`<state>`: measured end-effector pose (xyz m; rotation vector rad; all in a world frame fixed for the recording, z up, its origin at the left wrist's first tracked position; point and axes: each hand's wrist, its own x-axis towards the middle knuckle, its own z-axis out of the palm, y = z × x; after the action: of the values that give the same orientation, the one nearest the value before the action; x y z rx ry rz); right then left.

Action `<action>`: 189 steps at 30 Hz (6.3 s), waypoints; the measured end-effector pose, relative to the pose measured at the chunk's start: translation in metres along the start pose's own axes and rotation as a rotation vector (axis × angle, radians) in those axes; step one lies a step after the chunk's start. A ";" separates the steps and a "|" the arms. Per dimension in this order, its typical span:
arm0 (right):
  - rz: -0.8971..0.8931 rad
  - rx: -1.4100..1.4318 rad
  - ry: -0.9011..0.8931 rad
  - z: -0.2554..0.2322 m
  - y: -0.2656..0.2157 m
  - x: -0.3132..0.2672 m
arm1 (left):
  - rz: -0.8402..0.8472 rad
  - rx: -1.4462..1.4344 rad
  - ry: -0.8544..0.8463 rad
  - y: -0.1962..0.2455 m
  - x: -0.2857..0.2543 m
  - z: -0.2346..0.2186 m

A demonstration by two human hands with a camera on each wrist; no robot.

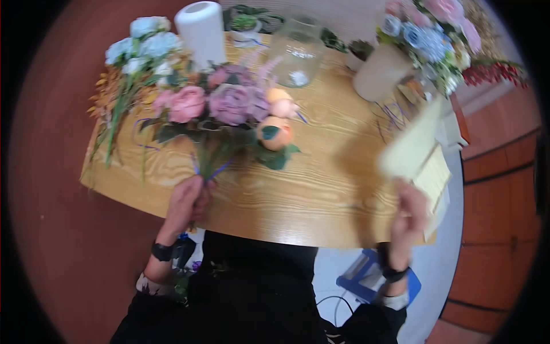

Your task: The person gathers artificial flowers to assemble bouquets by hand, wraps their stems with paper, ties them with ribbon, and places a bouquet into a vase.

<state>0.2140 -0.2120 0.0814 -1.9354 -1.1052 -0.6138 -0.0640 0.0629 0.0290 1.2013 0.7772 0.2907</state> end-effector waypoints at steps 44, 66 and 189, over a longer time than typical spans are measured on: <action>-0.150 0.454 -0.575 0.072 -0.085 -0.089 | 0.852 0.936 -0.506 -0.006 0.002 0.081; -0.061 -0.033 -0.462 0.067 -0.110 -0.050 | 1.019 0.917 -0.270 -0.022 0.009 0.082; -0.384 -0.346 -1.134 0.097 -0.098 0.074 | 0.998 1.172 0.061 0.028 0.050 0.118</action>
<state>0.1676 -0.0676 0.1212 -2.4318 -2.2007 0.2183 0.0564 0.0167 0.0527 2.6785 0.2775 0.7328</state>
